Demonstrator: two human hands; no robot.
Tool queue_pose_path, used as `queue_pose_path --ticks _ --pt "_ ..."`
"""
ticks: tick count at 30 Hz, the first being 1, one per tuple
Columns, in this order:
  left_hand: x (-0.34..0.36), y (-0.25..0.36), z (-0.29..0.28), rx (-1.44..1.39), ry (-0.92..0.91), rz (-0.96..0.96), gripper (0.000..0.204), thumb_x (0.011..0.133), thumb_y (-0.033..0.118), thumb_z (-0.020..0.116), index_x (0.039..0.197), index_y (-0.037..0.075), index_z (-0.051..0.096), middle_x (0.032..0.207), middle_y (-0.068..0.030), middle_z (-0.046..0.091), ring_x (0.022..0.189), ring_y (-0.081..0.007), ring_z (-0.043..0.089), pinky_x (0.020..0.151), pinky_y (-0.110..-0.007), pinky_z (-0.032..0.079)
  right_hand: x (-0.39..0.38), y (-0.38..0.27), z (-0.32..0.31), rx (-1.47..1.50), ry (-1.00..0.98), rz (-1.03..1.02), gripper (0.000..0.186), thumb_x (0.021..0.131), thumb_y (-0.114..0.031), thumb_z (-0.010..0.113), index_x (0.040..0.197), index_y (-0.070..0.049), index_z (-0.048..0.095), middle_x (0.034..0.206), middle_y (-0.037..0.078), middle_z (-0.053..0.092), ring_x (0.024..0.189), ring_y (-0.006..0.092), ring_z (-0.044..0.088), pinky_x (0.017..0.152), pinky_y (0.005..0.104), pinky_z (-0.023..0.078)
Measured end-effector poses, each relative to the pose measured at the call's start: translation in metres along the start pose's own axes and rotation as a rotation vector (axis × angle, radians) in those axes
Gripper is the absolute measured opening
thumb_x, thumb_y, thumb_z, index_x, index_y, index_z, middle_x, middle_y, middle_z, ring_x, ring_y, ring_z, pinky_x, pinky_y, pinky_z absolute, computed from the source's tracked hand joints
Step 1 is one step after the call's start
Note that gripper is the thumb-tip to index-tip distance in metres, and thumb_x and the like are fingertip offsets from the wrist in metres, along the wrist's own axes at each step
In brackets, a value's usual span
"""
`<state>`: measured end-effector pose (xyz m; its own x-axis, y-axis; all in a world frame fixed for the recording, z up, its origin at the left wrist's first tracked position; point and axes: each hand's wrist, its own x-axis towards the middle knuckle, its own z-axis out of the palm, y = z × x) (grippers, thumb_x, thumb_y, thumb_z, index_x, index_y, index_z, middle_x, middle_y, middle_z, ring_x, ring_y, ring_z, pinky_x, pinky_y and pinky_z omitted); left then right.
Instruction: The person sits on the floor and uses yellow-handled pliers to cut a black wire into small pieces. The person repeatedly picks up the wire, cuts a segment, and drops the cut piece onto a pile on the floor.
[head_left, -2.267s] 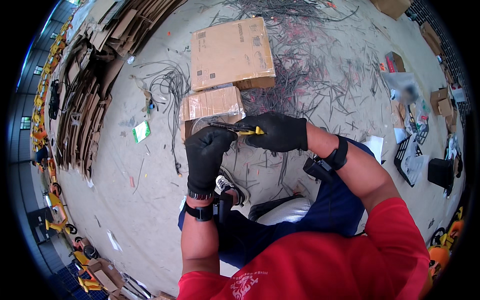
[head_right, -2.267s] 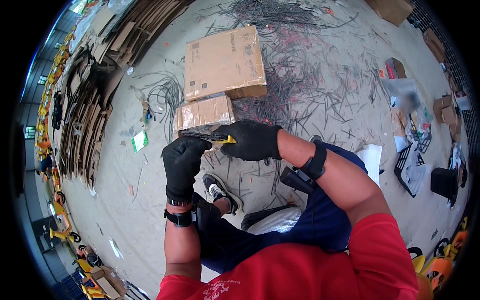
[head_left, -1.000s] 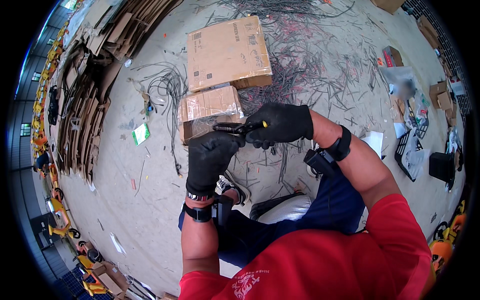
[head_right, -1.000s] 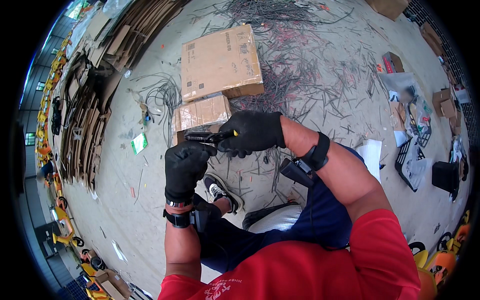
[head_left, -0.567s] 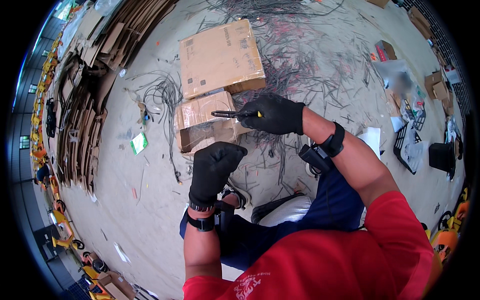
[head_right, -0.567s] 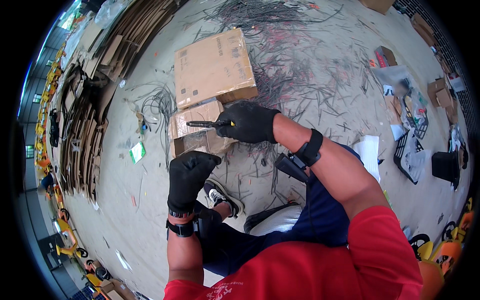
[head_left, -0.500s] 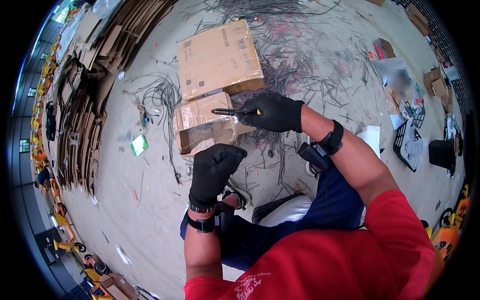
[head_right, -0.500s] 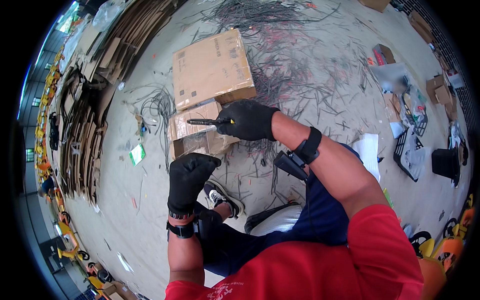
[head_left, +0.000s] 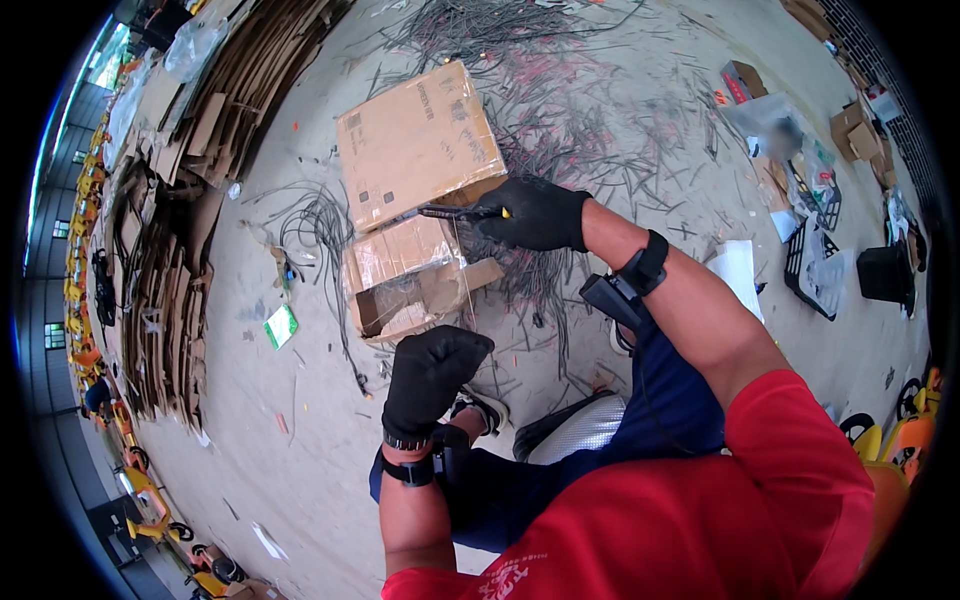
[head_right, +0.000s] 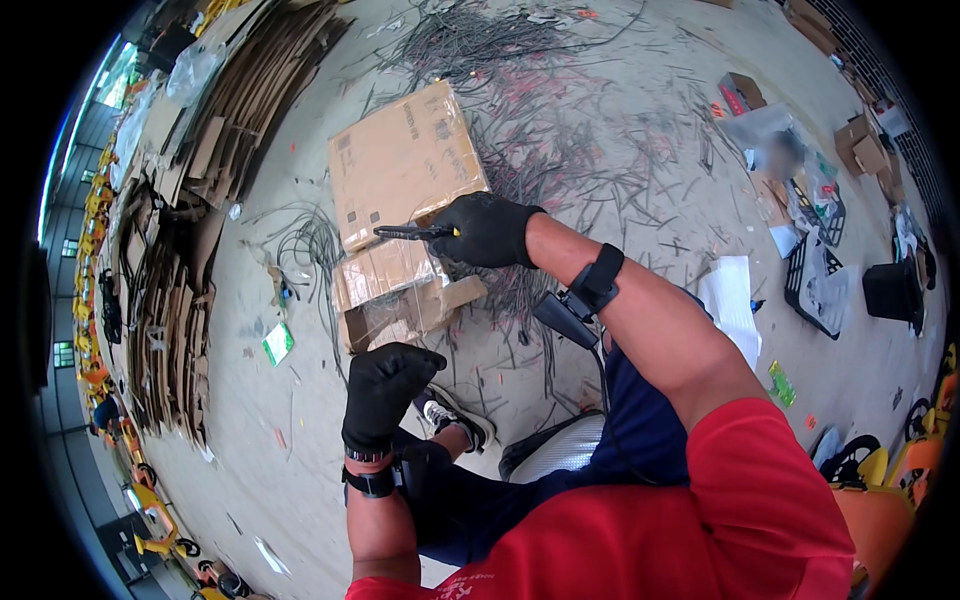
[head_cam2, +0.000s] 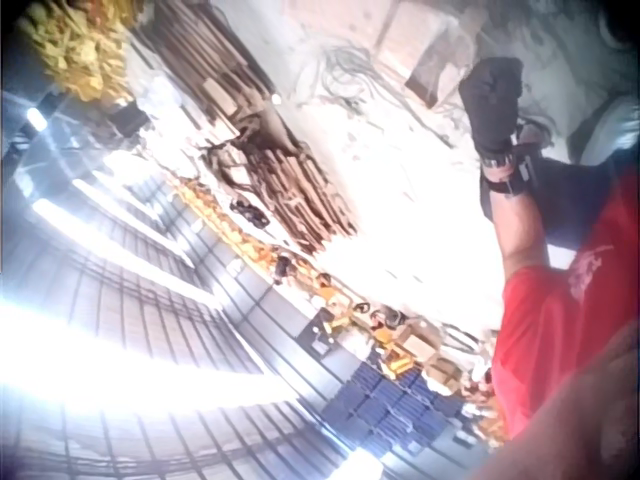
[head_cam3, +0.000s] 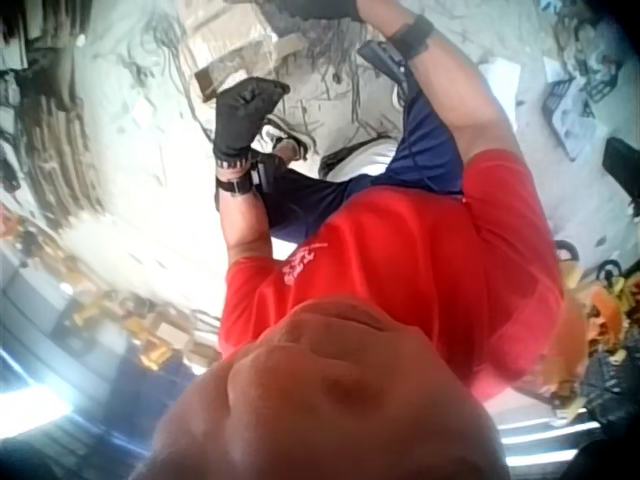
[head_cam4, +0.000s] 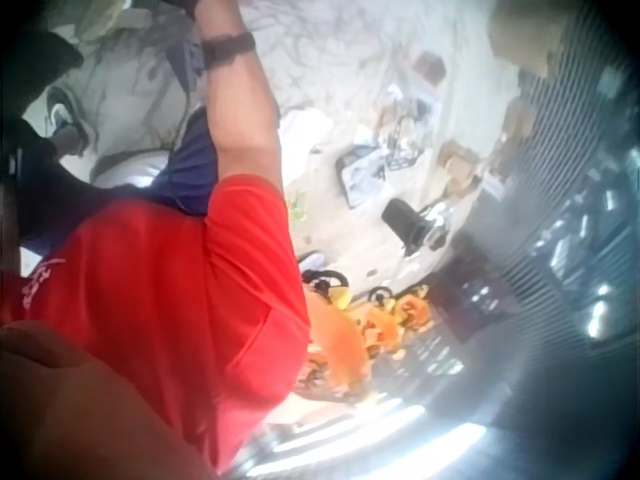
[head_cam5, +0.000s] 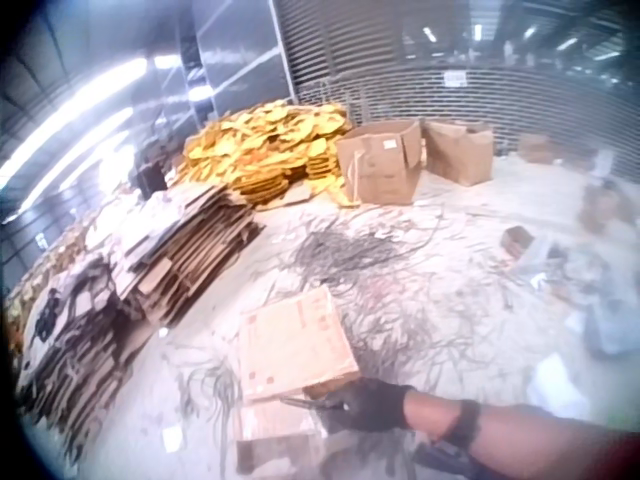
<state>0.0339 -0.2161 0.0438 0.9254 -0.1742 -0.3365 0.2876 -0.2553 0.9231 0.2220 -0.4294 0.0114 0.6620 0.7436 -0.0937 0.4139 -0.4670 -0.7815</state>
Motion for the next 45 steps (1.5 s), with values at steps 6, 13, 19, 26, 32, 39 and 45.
queue_pose_path --ticks 6,13,19,26,32,39,45 --pt "-0.001 0.000 0.001 0.051 -0.023 -0.004 0.014 0.090 0.006 0.066 0.100 -0.001 0.074 0.085 -0.0050 0.073 0.077 -0.0092 0.064 0.069 -0.026 0.052 0.001 0.012 -0.010 -0.062 0.033 0.030 0.029 0.090 -0.033 0.059 0.096 -0.006 0.070 0.095 0.021 0.069 0.094 0.0396 0.065 0.084 0.0472 0.050" --pt "-0.002 0.000 0.001 0.075 -0.025 -0.021 0.014 0.090 0.007 0.067 0.099 0.000 0.074 0.081 -0.0039 0.072 0.072 -0.0079 0.062 0.065 -0.026 0.050 0.000 0.021 -0.015 -0.110 0.087 0.095 0.032 0.090 -0.036 0.058 0.099 -0.008 0.070 0.101 0.021 0.068 0.100 0.0390 0.064 0.089 0.0465 0.050" --pt "-0.002 -0.009 -0.001 0.097 -0.057 0.027 0.014 0.090 0.007 0.068 0.099 -0.001 0.074 0.082 -0.0054 0.073 0.072 -0.0090 0.063 0.066 -0.026 0.051 0.000 0.033 -0.023 -0.093 0.139 0.130 0.034 0.089 -0.037 0.059 0.104 -0.009 0.071 0.104 0.020 0.069 0.103 0.0382 0.064 0.093 0.0459 0.049" --pt "-0.006 -0.012 0.002 0.078 -0.061 -0.018 0.014 0.089 0.006 0.067 0.099 -0.001 0.074 0.082 -0.0065 0.073 0.072 -0.0103 0.065 0.066 -0.026 0.052 0.000 0.040 -0.035 -0.027 0.168 0.200 0.034 0.089 -0.034 0.063 0.101 -0.003 0.071 0.088 0.019 0.070 0.084 0.0337 0.068 0.079 0.0436 0.050" --pt "-0.007 -0.016 -0.001 0.110 -0.129 -0.058 0.014 0.088 0.005 0.067 0.099 -0.001 0.074 0.082 -0.0072 0.073 0.074 -0.0106 0.066 0.067 -0.026 0.052 0.001 0.056 -0.045 -0.083 0.190 0.269 0.040 0.088 -0.040 0.062 0.109 -0.008 0.073 0.105 0.020 0.070 0.102 0.0372 0.065 0.092 0.0462 0.049" --pt "-0.007 -0.024 0.000 0.139 -0.122 -0.020 0.014 0.088 0.006 0.068 0.099 -0.001 0.074 0.080 -0.0067 0.073 0.073 -0.0114 0.066 0.066 -0.027 0.052 -0.005 0.061 -0.057 -0.086 0.197 0.360 0.042 0.088 -0.041 0.062 0.111 -0.008 0.072 0.112 0.019 0.068 0.108 0.0359 0.063 0.096 0.0456 0.048" --pt "-0.007 -0.034 -0.001 0.152 -0.125 -0.004 0.013 0.088 0.006 0.068 0.098 -0.001 0.074 0.079 -0.0061 0.072 0.069 -0.0105 0.065 0.063 -0.026 0.051 -0.005 0.074 -0.056 -0.144 0.252 0.363 0.041 0.087 -0.041 0.062 0.110 -0.009 0.073 0.113 0.018 0.068 0.109 0.0354 0.063 0.096 0.0450 0.048"
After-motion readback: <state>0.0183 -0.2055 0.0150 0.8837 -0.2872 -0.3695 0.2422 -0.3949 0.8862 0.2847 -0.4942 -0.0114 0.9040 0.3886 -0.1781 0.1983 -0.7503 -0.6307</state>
